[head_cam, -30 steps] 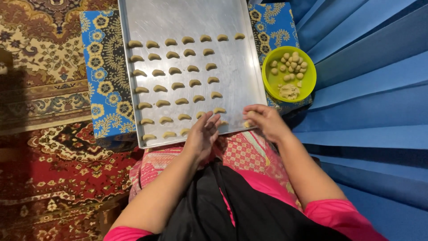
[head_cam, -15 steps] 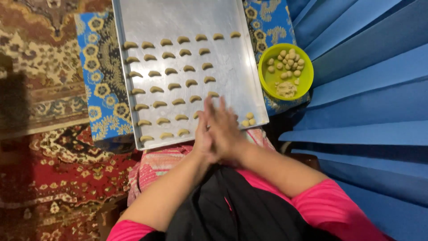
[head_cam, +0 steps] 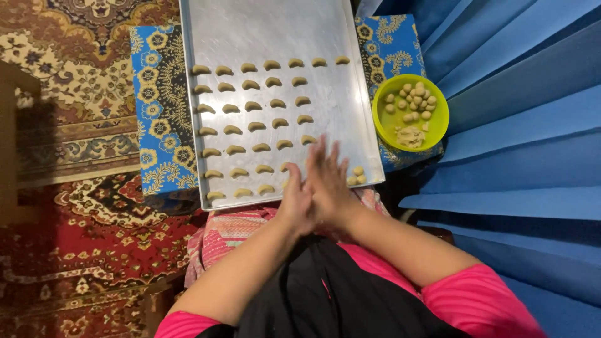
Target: Hand-shaping small pieces of dough into crescent shapes and arranging them on a metal baking sheet.
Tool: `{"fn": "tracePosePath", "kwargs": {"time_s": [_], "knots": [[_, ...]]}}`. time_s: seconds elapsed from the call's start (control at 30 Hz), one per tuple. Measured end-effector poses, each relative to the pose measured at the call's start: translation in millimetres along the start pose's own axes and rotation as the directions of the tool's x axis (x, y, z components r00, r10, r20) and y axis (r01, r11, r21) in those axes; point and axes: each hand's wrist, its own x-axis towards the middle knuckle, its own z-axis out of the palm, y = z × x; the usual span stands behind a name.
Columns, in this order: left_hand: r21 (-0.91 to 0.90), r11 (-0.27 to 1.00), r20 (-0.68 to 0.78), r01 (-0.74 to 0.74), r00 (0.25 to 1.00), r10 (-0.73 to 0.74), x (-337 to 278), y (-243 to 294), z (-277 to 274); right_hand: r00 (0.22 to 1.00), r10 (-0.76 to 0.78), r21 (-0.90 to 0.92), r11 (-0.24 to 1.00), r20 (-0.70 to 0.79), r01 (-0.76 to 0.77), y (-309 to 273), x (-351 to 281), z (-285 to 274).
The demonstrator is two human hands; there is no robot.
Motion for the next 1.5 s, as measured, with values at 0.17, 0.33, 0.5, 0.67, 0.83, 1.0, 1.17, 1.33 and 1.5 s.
{"fn": "tracePosePath", "kwargs": {"time_s": [0.17, 0.33, 0.5, 0.67, 0.83, 1.0, 1.17, 1.33, 1.5], "knots": [[0.123, 0.741, 0.413, -0.660, 0.713, 0.567, 24.9, -33.0, 10.7, 0.996, 0.001, 0.099, 0.995, -0.094, 0.008, 8.7, -1.4, -1.4], [0.184, 0.956, -0.045, -0.227, 0.970, 0.239, -6.9, -2.2, 25.0, 0.983, -0.180, -0.021, 0.983, 0.042, 0.181, 16.5, -10.5, 13.5], [-0.011, 0.995, -0.203, -0.103, 0.974, 0.099, -9.1, -9.2, 21.6, 0.978, -0.205, -0.008, 0.979, -0.043, 0.205, -27.5, -18.2, -20.4], [0.018, 0.992, -0.254, -0.121, 0.960, 0.122, -22.7, 0.1, 45.6, 0.983, -0.180, 0.017, 0.983, -0.035, 0.181, 11.4, -12.5, 4.3], [0.191, 0.745, 0.555, -0.639, 0.697, 0.455, -4.2, -33.8, 21.2, 0.980, -0.140, 0.084, 0.985, -0.140, 0.152, -13.9, -11.8, -22.1], [-0.025, 0.999, 0.172, -0.028, 0.985, 0.032, 1.9, -13.0, -16.7, 0.994, 0.015, 0.075, 0.997, 0.108, -0.023, -24.0, -12.6, -31.8], [-0.022, 0.768, 0.269, -0.640, 0.736, 0.621, 38.9, -55.1, 2.3, 1.000, 0.030, 0.093, 0.995, -0.003, -0.030, -21.9, -14.0, -35.3], [0.208, 0.942, 0.000, -0.265, 0.963, 0.270, -9.7, -13.2, 20.3, 0.990, -0.060, 0.024, 0.998, 0.126, 0.058, -9.2, -16.7, -19.4], [-0.057, 0.992, -0.052, -0.114, 0.992, 0.112, 13.1, -28.8, -19.0, 0.985, -0.157, 0.113, 0.980, -0.073, 0.165, -34.7, -18.6, -34.3]]}}
